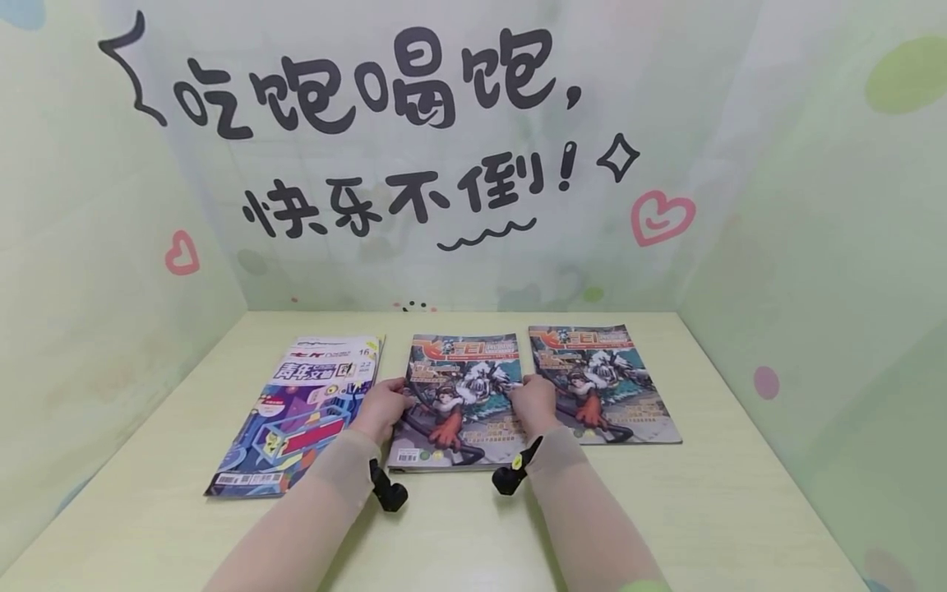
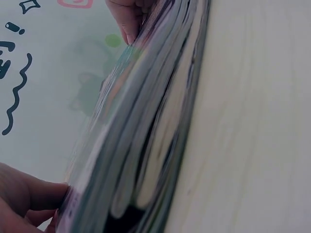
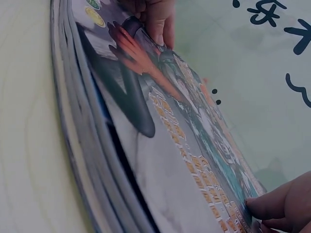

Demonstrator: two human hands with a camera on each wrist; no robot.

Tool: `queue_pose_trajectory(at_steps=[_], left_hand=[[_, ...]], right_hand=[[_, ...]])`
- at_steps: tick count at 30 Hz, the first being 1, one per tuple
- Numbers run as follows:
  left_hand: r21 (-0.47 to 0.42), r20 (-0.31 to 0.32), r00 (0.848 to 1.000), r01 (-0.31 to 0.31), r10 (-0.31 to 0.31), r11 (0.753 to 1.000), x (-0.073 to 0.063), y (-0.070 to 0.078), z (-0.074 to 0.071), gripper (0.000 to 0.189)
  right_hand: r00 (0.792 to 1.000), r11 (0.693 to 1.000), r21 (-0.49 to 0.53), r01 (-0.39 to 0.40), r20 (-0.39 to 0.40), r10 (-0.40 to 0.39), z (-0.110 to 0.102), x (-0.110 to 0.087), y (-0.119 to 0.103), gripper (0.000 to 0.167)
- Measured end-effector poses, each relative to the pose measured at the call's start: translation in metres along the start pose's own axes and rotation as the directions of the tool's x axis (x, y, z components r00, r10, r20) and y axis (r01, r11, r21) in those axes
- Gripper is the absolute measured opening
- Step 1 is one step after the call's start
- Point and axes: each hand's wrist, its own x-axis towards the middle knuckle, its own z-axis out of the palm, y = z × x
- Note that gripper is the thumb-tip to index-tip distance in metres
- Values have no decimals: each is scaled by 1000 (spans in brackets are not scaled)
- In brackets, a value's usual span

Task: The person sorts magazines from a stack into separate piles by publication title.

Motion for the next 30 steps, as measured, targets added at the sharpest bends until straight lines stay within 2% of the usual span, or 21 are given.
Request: queue_pose_trajectory(at_steps=[8,14,22,30], left_hand=[[2,7,1000,-21,21,1000,-2,-2,1,56],[40,11,999,-51,50,998,-3,-4,-1,56],[33,31,999,-43,42,999,1,-4,-1,59],[36,27,996,-91,90,995,-4,-1,0,59]], right_hand=[[999,998,65,-16,50,12,-1,0,3,50],[998,993,120,10,61,-17,-2,-3,7,52],[996,987,157,8,82,-21,-2,-1,12,53],[994,983,179,-33,112,13,-5,-1,7,54]])
